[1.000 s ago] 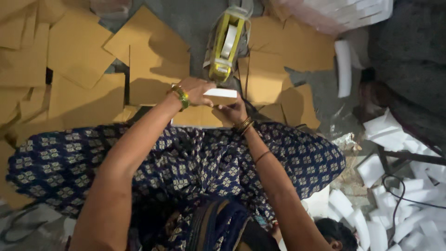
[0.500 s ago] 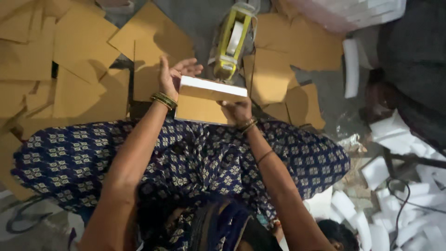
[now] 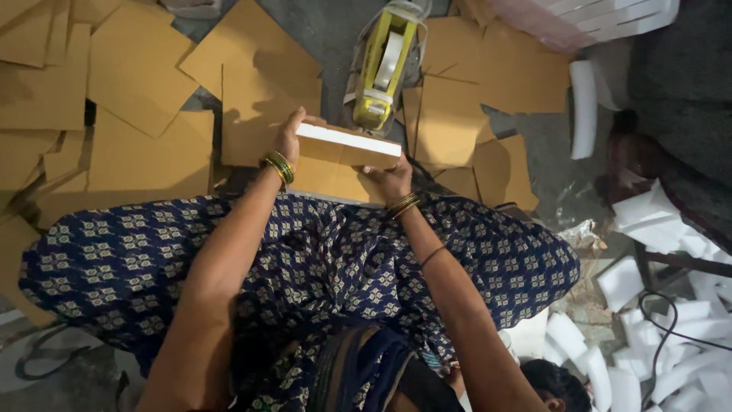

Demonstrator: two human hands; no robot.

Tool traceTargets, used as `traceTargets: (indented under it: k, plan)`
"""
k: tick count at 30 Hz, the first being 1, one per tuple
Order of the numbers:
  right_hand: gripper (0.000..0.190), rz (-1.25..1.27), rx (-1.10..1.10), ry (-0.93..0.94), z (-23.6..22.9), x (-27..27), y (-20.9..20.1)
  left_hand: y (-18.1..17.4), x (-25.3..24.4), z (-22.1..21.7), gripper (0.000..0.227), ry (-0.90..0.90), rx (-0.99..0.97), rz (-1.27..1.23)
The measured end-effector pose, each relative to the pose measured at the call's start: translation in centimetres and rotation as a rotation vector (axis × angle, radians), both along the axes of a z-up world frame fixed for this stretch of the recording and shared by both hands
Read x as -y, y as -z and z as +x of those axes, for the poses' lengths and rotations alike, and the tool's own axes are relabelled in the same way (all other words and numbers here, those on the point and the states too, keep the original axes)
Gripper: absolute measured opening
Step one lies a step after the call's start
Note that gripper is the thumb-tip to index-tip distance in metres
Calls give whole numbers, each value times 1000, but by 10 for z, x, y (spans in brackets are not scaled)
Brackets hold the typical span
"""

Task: The person sits on the floor and assembles small rectangular boxes by folding white foam inserts onto brown cardboard bases. They use a handheld tape dispenser to secure the foam pieces to the cardboard, repeating the process for multiple units.

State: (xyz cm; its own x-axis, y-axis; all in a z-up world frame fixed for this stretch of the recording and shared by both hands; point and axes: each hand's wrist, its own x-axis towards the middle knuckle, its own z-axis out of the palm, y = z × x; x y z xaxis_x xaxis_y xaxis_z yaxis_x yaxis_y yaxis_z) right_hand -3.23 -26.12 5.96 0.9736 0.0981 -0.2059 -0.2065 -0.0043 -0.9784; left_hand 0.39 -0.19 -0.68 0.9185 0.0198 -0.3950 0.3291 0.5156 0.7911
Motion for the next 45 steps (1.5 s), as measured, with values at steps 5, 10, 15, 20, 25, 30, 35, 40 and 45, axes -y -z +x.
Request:
traceTargets:
  k: [5, 10, 15, 20, 25, 30, 35, 40, 45]
  plan:
    - [54, -124, 90, -2, -3, 1, 9, -23, -16, 15, 49, -16, 41, 452]
    - [55, -38, 42, -37, 1, -5, 10, -127, -8, 12, 38, 532, 356, 1580]
    - [53, -146, 175, -104, 2, -2, 25, -150, 55, -11, 56, 672, 709, 1647]
    - [46, 77, 25, -296, 7, 17, 31, -126, 58, -17, 53, 665, 720, 1647]
    - [31, -7, 102, 55, 55, 28, -16, -135, 62, -16, 46, 606, 715, 1584]
    - [18, -286, -102, 95, 110, -8, -60, -131, 62, -17, 48, 724, 560, 1680]
    - [19, -193, -249, 105, 90, -24, -109, -148, 52, -18, 44, 616, 633, 1522]
    - [20, 204, -38, -67, 14, -10, -145, -179, 38, -14, 55, 819, 292, 1453]
    - [4, -132, -488, -30, -46, -11, -107, -159, 36, -16, 51, 625, 556, 1471]
